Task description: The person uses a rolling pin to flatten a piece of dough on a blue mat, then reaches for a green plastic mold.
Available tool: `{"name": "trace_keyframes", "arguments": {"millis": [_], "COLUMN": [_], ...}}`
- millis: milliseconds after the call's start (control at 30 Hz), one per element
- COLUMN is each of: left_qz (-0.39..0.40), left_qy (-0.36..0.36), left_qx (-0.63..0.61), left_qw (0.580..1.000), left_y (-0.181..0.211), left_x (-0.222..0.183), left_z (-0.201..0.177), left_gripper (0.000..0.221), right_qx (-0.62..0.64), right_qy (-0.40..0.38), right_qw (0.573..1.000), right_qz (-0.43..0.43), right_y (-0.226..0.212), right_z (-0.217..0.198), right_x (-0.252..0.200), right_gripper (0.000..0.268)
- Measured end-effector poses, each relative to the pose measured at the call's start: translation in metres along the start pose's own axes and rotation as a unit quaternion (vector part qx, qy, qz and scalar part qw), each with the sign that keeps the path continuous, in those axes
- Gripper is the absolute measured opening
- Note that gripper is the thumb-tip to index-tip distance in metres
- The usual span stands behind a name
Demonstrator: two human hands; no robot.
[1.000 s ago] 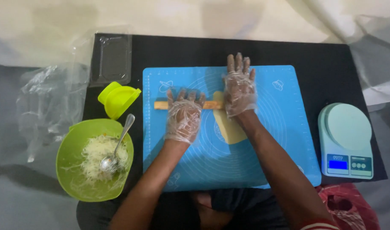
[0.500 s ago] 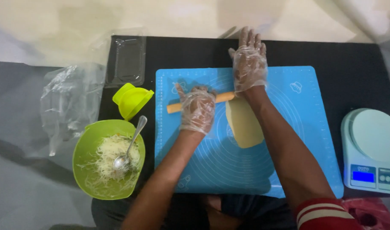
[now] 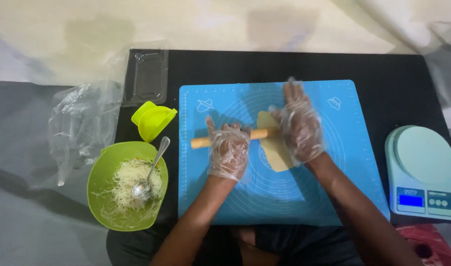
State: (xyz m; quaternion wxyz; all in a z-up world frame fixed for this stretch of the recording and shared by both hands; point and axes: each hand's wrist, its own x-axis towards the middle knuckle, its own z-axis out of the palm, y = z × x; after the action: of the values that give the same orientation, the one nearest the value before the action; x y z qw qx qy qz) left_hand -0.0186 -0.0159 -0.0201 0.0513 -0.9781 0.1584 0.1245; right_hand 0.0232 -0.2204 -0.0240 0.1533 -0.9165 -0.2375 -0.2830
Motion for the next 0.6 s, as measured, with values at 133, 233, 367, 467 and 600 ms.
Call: {"name": "trace_keyframes", "arguments": {"millis": [133, 233, 367, 467, 600], "left_qz": [-0.020, -0.028, -0.036, -0.066, -0.054], "left_qy": [0.113, 0.169, 0.233, 0.204, 0.158], "left_qx": [0.027, 0.017, -0.020, -0.007, -0.079], "left_qw": [0.993, 0.985, 0.972, 0.977, 0.983], "left_y": [0.004, 0.002, -0.006, -0.011, -0.033], "left_x": [0.005, 0.001, 0.032, 0.048, 0.096], "left_z": [0.032, 0.014, 0.023, 0.005, 0.016], "left_gripper": [0.061, 0.052, 0.050, 0.056, 0.061], "right_qx": [-0.059, -0.120, -0.222, -0.189, -0.154], "right_qy": [-0.223, -0.051, -0.205, -0.274, -0.282], "right_qw": [0.962, 0.987, 0.935, 0.920, 0.917], "right_qz": [0.149, 0.095, 0.186, 0.206, 0.235], "right_y": [0.003, 0.015, 0.044, 0.022, 0.013], "right_z": [0.037, 0.069, 0.102, 0.067, 0.054], "right_x": [-0.013, -0.004, 0.018, 0.061, 0.099], "right_gripper": [0.070, 0.055, 0.068, 0.068, 0.072]}}
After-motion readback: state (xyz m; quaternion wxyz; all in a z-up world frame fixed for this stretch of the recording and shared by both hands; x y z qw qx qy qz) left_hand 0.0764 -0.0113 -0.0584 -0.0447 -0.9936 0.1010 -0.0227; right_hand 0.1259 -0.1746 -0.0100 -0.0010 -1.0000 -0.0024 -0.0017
